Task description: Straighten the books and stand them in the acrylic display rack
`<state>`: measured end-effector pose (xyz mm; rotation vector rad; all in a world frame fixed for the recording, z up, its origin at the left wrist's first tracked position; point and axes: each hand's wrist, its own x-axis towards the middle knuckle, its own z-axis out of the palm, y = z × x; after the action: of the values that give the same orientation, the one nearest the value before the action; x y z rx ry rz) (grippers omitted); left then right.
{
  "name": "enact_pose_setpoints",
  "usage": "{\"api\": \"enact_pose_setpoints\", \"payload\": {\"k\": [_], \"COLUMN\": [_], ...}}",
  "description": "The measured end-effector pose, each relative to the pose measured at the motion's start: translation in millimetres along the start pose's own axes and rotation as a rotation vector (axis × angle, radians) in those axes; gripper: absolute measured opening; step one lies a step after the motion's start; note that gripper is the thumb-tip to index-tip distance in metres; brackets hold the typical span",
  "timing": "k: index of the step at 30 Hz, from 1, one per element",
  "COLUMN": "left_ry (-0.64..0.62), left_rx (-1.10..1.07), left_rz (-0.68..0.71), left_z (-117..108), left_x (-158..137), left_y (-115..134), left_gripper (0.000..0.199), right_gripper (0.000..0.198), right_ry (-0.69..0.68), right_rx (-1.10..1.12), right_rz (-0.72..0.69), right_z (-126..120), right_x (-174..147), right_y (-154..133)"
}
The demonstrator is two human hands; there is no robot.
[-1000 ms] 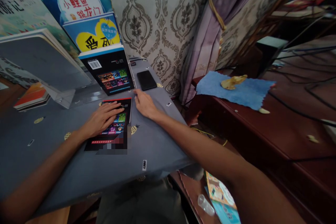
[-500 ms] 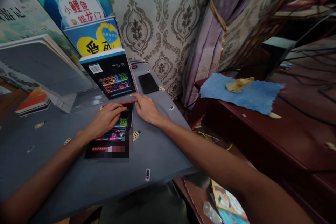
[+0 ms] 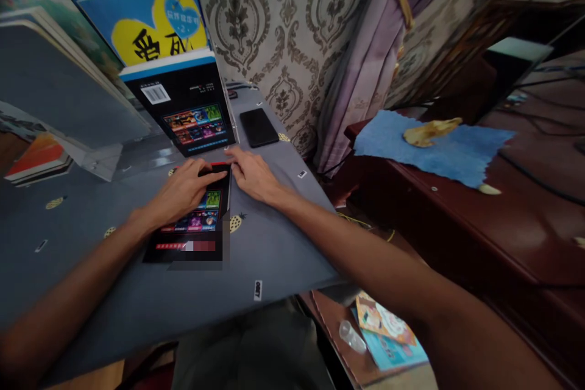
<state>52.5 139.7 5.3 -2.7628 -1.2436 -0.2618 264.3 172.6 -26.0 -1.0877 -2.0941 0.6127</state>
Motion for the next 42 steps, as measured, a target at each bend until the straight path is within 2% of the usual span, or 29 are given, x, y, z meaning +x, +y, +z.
{"api": "enact_pose_setpoints", "payload": {"k": [4, 11, 15, 21, 28, 33, 39, 42], "left_ry": [-0.034, -0.128, -0.129, -0.072, -0.073, -0.064, -0.053, 0.034], "left_rx": [-0.115, -0.238, -0.283, -0.311, -0.322, -0.321, -0.319, -0.265], "left_rz": [0.084, 0.196, 0.196, 0.173, 0.161, 0.144, 0.152, 0.012], "left_z": [-11, -42, -45, -38, -39, -39, -36, -29], "left_x": [-23, -69, -83, -87, -87, -87, -86, -86], "left_y": [11, 48, 56, 57, 61, 64, 56, 42], "left_gripper": [0.048, 0.042, 0.041, 0.041, 0.033, 0.030, 0.028, 0.028], "right_gripper": [0.039, 0.040, 0.036, 0.032, 0.030, 0.025, 0.020, 0.020], "right_ry": [-0.015, -0.035, -0.011, -0.060, -0.155, -0.185, -0.186, -0.193], "right_rx": [-0.038, -0.057, -0.115, -0.151, 0.020, 0.117, 0.172, 0.163], "right_rz": [0.008, 0.011, -0.033, -0.135, -0.381, -0.504, -0.514, -0.498], "right_z": [0, -1, 1, 1, -7, -11, -12, -12], "right_x": [0, -1, -4, -37, -85, -91, -87, -87], "right_y": [-1, -2, -7, -32, -53, -56, -58, -59]}}
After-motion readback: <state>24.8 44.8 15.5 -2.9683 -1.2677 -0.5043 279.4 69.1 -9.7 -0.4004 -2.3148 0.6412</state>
